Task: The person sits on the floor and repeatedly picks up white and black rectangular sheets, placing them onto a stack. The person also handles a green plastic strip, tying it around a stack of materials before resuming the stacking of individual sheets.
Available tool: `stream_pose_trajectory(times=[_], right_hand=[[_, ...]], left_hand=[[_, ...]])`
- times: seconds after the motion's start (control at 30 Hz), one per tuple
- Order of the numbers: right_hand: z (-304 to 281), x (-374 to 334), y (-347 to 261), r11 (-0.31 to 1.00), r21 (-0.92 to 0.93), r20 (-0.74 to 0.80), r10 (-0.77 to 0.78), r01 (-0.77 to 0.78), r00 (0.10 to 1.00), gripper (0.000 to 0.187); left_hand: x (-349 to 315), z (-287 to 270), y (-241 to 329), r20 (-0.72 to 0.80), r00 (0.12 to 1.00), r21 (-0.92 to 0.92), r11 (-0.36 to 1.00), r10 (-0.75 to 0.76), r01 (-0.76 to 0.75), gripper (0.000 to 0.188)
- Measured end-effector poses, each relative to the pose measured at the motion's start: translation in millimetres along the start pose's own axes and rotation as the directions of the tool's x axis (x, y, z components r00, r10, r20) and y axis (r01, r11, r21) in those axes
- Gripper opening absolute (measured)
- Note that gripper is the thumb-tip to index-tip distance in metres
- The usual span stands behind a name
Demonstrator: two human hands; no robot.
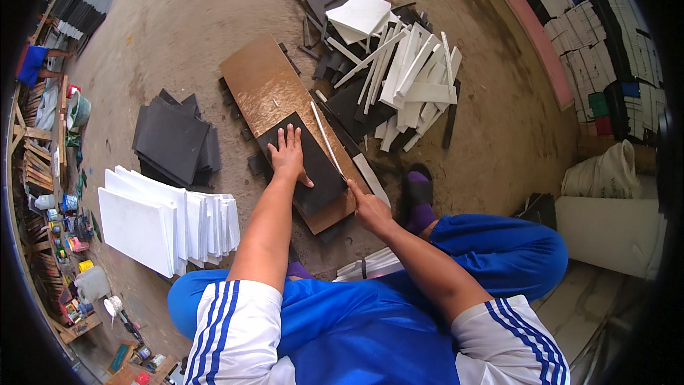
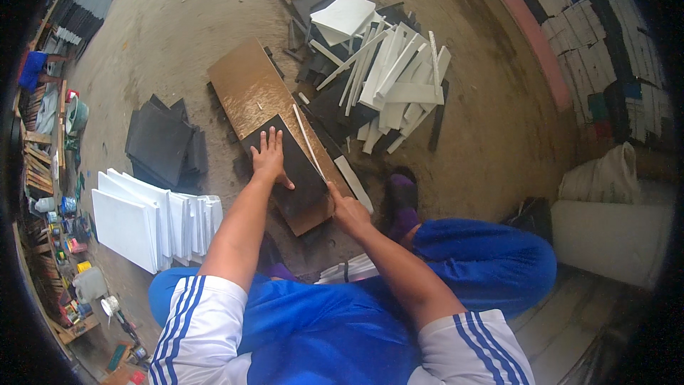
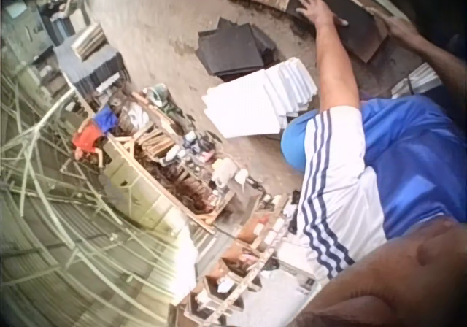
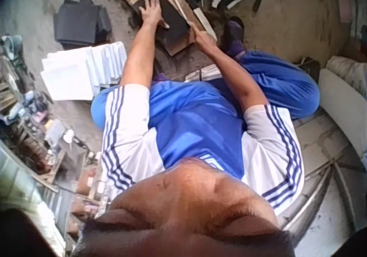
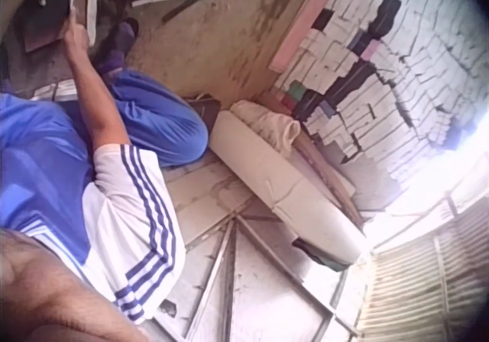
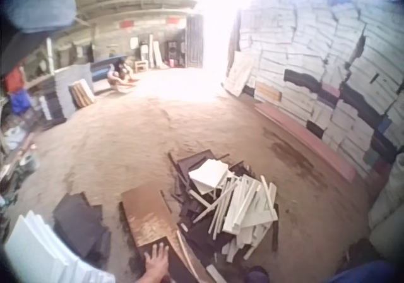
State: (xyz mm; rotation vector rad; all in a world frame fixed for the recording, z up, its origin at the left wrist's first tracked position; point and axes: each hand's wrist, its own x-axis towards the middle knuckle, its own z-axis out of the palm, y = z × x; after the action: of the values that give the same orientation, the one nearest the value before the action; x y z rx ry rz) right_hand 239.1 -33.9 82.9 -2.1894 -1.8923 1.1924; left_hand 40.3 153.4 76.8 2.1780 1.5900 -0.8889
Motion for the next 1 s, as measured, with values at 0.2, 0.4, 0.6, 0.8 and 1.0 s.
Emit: stream_pose_trajectory(times=[0.2,0.4,0.6,0.8,1.0], right_hand=[[5,-6,-1,1.000,-0.013,0.033,0.025,-0.025,0.999,0.078],[8,-20,4,0.999,-0.034,0.085,0.025,-0.022,0.996,0.084],[9,-33,12,0.997,-0.044,0.092,0.062,-0.058,0.994,0.087],[2,-33,21,0.999,0.033,0.026,0.013,-0.014,1.000,0.084],[9,-6,17,1.000,0.009,0.013,-0.020,0.020,1.000,0.081]], left_hand=[[3,4,2,-0.024,1.000,0.007,1.000,-0.009,0.009,0.173],[6,8,2,-0.014,1.000,-0.010,1.000,-0.026,0.026,0.172],[6,6,4,-0.015,1.000,-0.004,1.000,-0.028,0.028,0.173],[8,6,5,-0.009,0.999,0.003,0.999,-0.034,0.034,0.174],[5,3,5,0.006,1.000,0.004,1.000,-0.030,0.030,0.175]])
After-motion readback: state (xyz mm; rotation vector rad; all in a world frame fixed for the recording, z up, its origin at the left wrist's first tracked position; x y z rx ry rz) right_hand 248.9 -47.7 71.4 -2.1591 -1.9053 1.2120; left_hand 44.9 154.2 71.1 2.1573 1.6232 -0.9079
